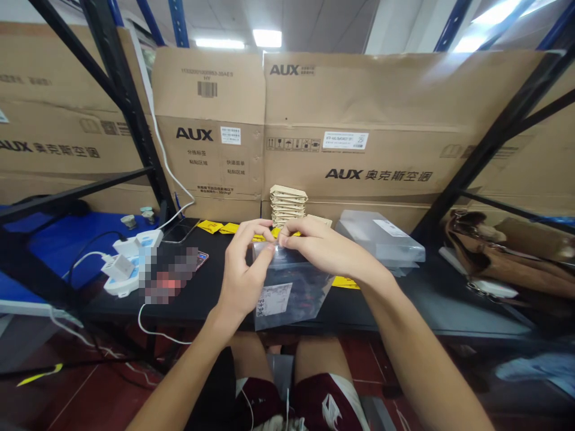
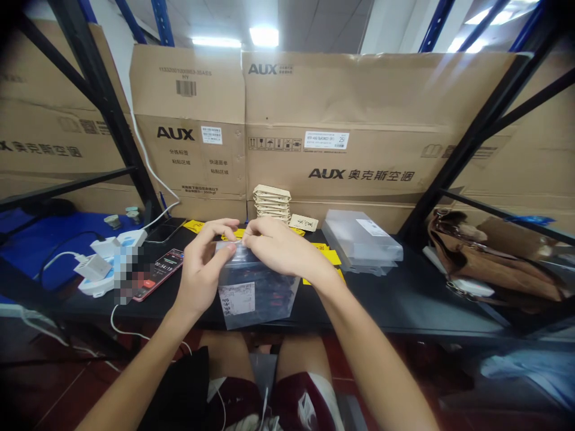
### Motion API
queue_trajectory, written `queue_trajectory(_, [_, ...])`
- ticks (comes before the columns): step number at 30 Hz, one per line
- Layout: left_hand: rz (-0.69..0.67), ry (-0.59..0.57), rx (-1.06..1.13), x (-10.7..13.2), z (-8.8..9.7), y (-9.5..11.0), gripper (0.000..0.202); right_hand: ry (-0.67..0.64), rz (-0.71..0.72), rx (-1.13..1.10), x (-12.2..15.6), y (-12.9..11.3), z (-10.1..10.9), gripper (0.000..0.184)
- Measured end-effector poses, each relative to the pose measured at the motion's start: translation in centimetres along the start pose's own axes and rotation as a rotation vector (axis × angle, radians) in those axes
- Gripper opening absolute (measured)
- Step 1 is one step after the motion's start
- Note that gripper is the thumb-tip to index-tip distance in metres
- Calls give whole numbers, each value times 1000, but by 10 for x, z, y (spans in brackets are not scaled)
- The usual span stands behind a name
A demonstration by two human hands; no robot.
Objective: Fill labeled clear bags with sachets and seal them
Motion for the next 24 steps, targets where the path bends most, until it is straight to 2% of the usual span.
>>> queue_trajectory(7, [-89, -130, -221, -11, 18, 20, 6, 2, -5, 34, -1, 0, -3, 18])
queue_trajectory(10, [-15, -135, -242, -16, 20, 19, 6, 64, 67, -39, -1, 0, 0, 9])
queue_trajectory(13, [131, -56, -139, -18, 16, 8, 6, 86, 184, -163, 6, -4, 3, 1])
queue_trajectory(14, [169, -29, -78, -18, 13, 5, 7, 65, 211, -159, 10, -6, 3, 3])
queue_trajectory(17, [247, 54, 124, -12, 2, -4, 4, -30, 243, 6, 22, -14, -3, 23])
queue_trajectory(20, [283, 137, 277, -1, -6, -7, 1, -54, 233, 142, 33, -23, -5, 42])
queue_trajectory(22, [293, 151, 361, 6, -9, -7, 6, -26, 223, 177, 42, -25, 1, 47])
queue_trajectory(24, [293, 133, 413, 10, -10, -8, 14, 66, 188, 170, 58, -18, 20, 48])
Point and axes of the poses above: each hand's wrist, its own x-axis away from the middle knuckle, its own z-axis out of the back of the hand, y = z × x, the point moved 4 cm from there along -x, towards the middle knuckle, and after that the axes turned 1 degree about -x, right-handed, at the moved point
